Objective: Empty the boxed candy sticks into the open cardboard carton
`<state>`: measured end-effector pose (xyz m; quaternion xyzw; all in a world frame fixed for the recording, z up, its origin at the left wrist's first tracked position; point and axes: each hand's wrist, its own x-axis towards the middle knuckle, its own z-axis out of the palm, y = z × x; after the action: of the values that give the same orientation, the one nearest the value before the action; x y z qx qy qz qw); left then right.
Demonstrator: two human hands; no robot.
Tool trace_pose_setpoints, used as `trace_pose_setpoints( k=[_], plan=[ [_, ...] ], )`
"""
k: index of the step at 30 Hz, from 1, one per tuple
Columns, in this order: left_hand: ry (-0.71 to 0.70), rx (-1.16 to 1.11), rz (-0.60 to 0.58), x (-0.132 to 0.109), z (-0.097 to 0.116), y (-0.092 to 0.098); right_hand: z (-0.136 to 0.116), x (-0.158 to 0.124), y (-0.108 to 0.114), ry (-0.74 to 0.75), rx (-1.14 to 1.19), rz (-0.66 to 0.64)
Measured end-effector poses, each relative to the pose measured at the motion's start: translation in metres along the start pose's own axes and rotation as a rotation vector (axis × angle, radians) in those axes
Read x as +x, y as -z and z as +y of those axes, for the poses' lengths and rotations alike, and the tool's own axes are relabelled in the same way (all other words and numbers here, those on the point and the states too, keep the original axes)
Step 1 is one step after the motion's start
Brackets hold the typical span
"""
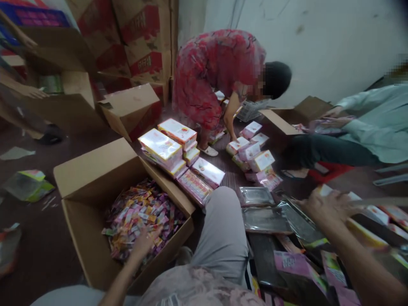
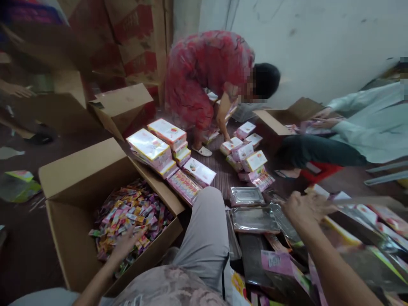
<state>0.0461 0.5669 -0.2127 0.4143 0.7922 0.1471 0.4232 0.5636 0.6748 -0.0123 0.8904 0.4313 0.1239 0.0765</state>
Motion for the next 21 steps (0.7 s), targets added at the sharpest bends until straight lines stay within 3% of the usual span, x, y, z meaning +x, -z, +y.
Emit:
trace_pose_setpoints(
  k=[2,4,7,8,11,13,16,18,21],
  plan=[
    [-0.125,0.300,-0.136,-0.009,0.001,-0.027,-0.027,-0.010,-0.008,0.111,-0.012,-0.049],
    [-0.208,0.519,-0.228,-0.015,0.004,-0.042,-0.083,-0.022,-0.009,0.311,0.108,-0.092],
    [-0.231,0.674,-0.273,-0.014,0.003,-0.048,-0.190,-0.046,-0.016,0.656,0.277,-0.240],
    [-0.228,0.691,-0.272,-0.012,0.001,-0.048,-0.224,-0.056,-0.023,0.751,0.275,-0.342],
    [-0.204,0.698,-0.281,-0.003,-0.008,-0.046,-0.300,-0.086,-0.060,0.899,0.196,-0.581],
    [-0.201,0.705,-0.280,0.000,-0.012,-0.045,-0.322,-0.101,-0.091,0.876,0.157,-0.663],
    [-0.178,0.741,-0.303,-0.001,-0.007,-0.042,-0.325,-0.111,-0.127,0.750,0.233,-0.645],
    [-0.162,0.762,-0.324,-0.005,0.003,-0.039,-0.319,-0.108,-0.135,0.700,0.309,-0.629],
    [-0.169,0.763,-0.332,-0.009,0.016,-0.034,-0.314,-0.089,-0.120,0.669,0.365,-0.701]
  ],
)
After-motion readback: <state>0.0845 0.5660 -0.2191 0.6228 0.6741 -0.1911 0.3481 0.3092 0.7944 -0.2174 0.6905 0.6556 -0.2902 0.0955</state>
